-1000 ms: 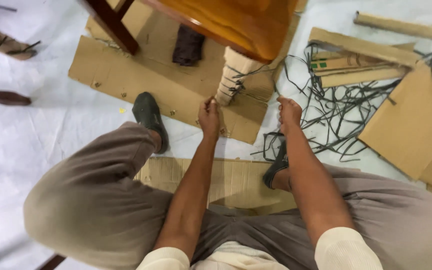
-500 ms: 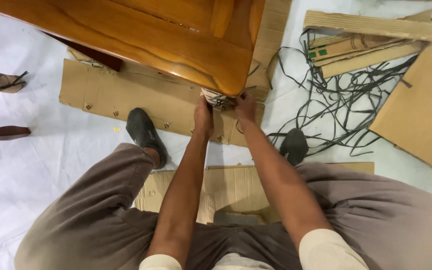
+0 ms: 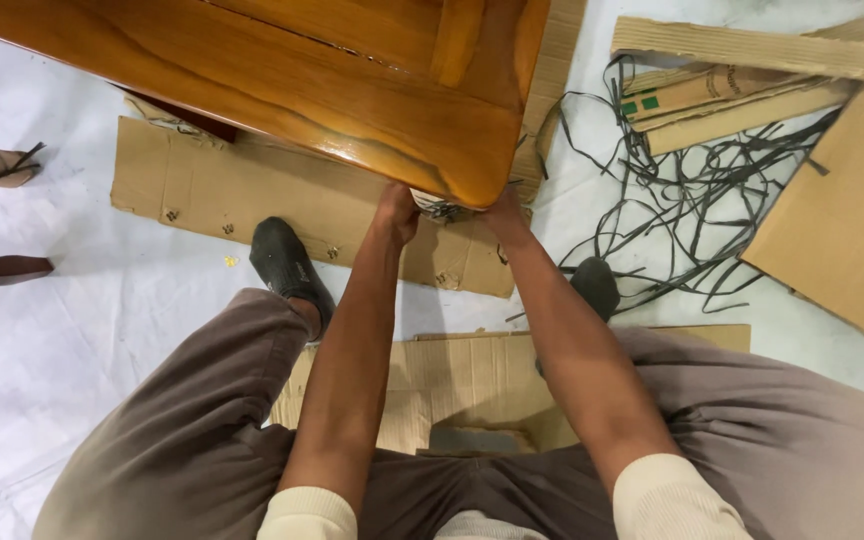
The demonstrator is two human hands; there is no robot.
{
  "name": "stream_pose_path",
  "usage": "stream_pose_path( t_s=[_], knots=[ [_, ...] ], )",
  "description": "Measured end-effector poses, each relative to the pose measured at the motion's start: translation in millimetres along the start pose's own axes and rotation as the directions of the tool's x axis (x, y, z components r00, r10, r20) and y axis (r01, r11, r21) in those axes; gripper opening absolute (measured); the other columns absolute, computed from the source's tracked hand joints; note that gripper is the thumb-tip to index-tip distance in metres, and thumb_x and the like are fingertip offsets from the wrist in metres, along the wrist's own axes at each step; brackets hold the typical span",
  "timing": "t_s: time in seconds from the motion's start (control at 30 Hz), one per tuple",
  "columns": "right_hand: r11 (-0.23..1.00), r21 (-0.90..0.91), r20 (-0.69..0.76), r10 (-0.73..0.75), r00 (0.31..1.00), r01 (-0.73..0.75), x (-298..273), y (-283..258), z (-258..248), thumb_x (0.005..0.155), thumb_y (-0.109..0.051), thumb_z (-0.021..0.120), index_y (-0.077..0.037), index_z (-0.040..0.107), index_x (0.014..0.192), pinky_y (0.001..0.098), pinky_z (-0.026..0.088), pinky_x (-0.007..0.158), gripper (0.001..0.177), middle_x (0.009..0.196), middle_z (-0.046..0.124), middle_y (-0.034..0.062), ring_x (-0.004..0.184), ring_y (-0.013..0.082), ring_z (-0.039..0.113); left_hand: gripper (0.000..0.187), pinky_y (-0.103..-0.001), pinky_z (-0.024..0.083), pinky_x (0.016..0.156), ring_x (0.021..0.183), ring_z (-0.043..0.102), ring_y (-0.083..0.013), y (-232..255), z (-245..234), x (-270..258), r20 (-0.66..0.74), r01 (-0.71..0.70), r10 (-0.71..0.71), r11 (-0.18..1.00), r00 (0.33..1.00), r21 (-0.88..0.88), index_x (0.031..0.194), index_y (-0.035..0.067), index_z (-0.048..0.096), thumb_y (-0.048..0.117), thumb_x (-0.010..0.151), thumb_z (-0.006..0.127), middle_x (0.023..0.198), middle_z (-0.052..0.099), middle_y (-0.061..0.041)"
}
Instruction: The person is wrapping the legs of a wooden stool with protective material and tying it securely with string.
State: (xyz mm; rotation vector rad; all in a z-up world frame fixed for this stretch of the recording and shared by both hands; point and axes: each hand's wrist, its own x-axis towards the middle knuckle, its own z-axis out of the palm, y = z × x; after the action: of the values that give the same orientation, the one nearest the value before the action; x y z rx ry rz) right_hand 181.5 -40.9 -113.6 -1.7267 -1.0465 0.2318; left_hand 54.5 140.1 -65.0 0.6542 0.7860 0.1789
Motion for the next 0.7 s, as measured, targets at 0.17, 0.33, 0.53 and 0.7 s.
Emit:
stream_pose_path(
  t_s=[0.17,0.33,0.53,0.7],
  knots=[
    [0.997,0.029,-0.075,0.076,0.994,-0.074,2.3,-8.6,6.1,0.082,-0.007,0.080,-0.004,0.072,0.118,0.0388,0.057,0.087,0.036,0.114,0.076,0.0140,0.107,0.0303,0.072,0.019,-0.031,0.049,0.072,0.086,0.064,-0.0143,-8.5,1.9,-14.6,-0.146,-0.133,0.122,0.989,0.982,-0.067,0.112,0.014,0.067,0.025,0.098,0.061,0.100,0.072,0.000],
    [0.908,0.143,-0.115,0.410,0.905,-0.393,11.9,-70.8,1.9,0.087,-0.010,0.075,-0.004,0.074,0.113,0.0340,0.056,0.077,0.027,0.104,0.079,0.0093,0.096,0.0193,0.074,0.012,-0.028,0.046,0.072,0.082,0.061,-0.0106,-9.2,6.7,-40.9,-0.182,-0.263,0.230,0.947,0.956,-0.185,0.103,0.014,0.063,0.025,0.103,0.069,0.091,0.067,0.002],
    [0.491,0.675,0.011,0.739,0.673,-0.551,7.2,-98.3,-3.0,0.094,-0.014,0.072,-0.005,0.073,0.105,0.0228,0.050,0.069,0.015,0.090,0.071,-0.0033,0.078,0.0076,0.062,0.013,-0.029,0.052,0.079,0.095,0.072,-0.0122,-1.5,22.0,-87.6,-0.344,-0.251,0.180,0.952,0.922,-0.175,0.101,0.014,0.066,0.025,0.095,0.068,0.101,0.076,0.001],
    [0.542,0.575,-0.037,0.766,0.642,-0.613,-5.5,-131.7,-8.1,0.097,-0.012,0.069,-0.003,0.076,0.111,0.0240,0.049,0.065,0.019,0.094,0.075,-0.0027,0.076,0.0058,0.062,0.015,-0.030,0.054,0.076,0.089,0.071,-0.0137,-23.5,7.5,-90.6,-0.425,-0.251,0.187,0.963,0.886,-0.100,0.106,0.012,0.068,0.021,0.095,0.072,0.099,0.074,-0.002]
  ],
)
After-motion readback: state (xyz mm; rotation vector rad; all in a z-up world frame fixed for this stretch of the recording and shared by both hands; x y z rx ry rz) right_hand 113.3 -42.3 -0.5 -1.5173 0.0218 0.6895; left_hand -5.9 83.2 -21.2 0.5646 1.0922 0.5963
